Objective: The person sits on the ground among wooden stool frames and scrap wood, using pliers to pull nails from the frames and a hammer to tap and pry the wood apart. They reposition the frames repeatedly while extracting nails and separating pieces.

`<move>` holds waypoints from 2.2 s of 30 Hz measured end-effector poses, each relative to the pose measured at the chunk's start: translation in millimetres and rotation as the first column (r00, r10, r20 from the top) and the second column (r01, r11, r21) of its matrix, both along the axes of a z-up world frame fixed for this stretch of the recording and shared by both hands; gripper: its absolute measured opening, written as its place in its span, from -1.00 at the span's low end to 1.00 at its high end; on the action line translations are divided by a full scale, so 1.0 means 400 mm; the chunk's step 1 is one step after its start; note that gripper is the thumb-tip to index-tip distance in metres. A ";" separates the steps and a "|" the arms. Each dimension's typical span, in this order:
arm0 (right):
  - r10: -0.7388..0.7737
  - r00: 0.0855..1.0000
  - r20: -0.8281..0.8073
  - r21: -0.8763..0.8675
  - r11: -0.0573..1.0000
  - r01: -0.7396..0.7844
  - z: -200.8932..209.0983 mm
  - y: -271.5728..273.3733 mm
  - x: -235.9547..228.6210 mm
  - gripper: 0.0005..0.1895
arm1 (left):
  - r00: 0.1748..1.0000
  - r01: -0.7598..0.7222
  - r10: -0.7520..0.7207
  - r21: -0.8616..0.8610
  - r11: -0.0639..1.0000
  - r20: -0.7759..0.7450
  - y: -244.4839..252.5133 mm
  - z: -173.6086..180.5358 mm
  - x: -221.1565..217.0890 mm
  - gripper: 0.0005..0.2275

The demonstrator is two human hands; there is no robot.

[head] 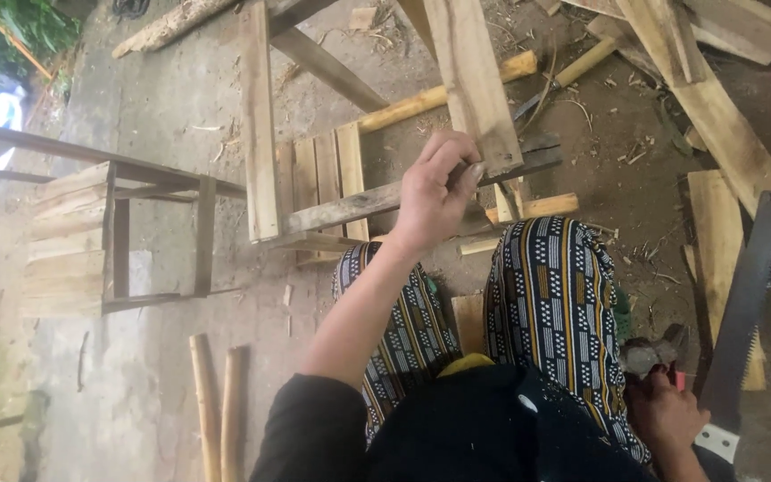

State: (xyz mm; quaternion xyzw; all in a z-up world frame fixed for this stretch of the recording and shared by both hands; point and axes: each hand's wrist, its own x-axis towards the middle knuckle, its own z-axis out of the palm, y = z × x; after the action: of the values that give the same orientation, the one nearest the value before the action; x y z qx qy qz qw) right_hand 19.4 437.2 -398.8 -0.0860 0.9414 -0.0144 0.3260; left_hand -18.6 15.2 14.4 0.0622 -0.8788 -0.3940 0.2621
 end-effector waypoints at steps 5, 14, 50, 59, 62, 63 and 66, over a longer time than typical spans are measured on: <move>0.013 1.000 0.010 0.025 1.000 -0.013 0.038 -0.018 -0.010 -0.55 | 1.000 0.007 -0.005 -0.065 0.998 0.029 -0.022 -0.022 0.001 -0.84; 0.022 0.999 0.038 -0.274 0.962 -0.010 0.215 -0.038 -0.324 -0.69 | 0.985 0.048 -0.036 -0.063 0.997 0.167 -0.036 0.025 0.026 -0.80; -0.037 0.603 -0.797 -0.600 0.160 -0.783 0.807 -0.754 -0.403 -0.57 | 0.991 -0.089 0.066 -0.209 0.974 -0.118 -0.068 -0.140 0.025 -0.53; -0.088 0.841 -0.533 -0.845 0.091 -0.526 0.846 -0.761 -0.367 -0.37 | 0.980 -0.080 0.049 -0.161 0.984 -0.191 -0.065 -0.137 0.025 -0.63; -0.114 0.865 -0.489 -0.871 0.110 -0.478 0.864 -0.764 -0.352 -0.34 | 0.980 -0.072 0.045 -0.136 0.988 -0.192 -0.063 -0.127 0.027 -0.64; -0.124 0.868 -0.481 -0.876 0.116 -0.469 0.867 -0.764 -0.346 -0.33 | 0.981 -0.064 0.040 -0.120 0.991 -0.188 -0.061 -0.125 0.030 -0.65; -0.110 0.863 -0.493 -0.867 0.142 -0.478 0.867 -0.763 -0.352 -0.30 | 0.983 -0.076 0.053 -0.130 0.989 -0.173 -0.061 -0.124 0.030 -0.63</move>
State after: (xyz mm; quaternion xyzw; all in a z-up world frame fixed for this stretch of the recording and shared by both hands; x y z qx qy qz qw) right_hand -121.5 132.2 -51.8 -0.3947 0.7324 -0.5537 -0.0340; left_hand -6.8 -9.3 -35.2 0.0392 -0.8757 -0.3282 0.3520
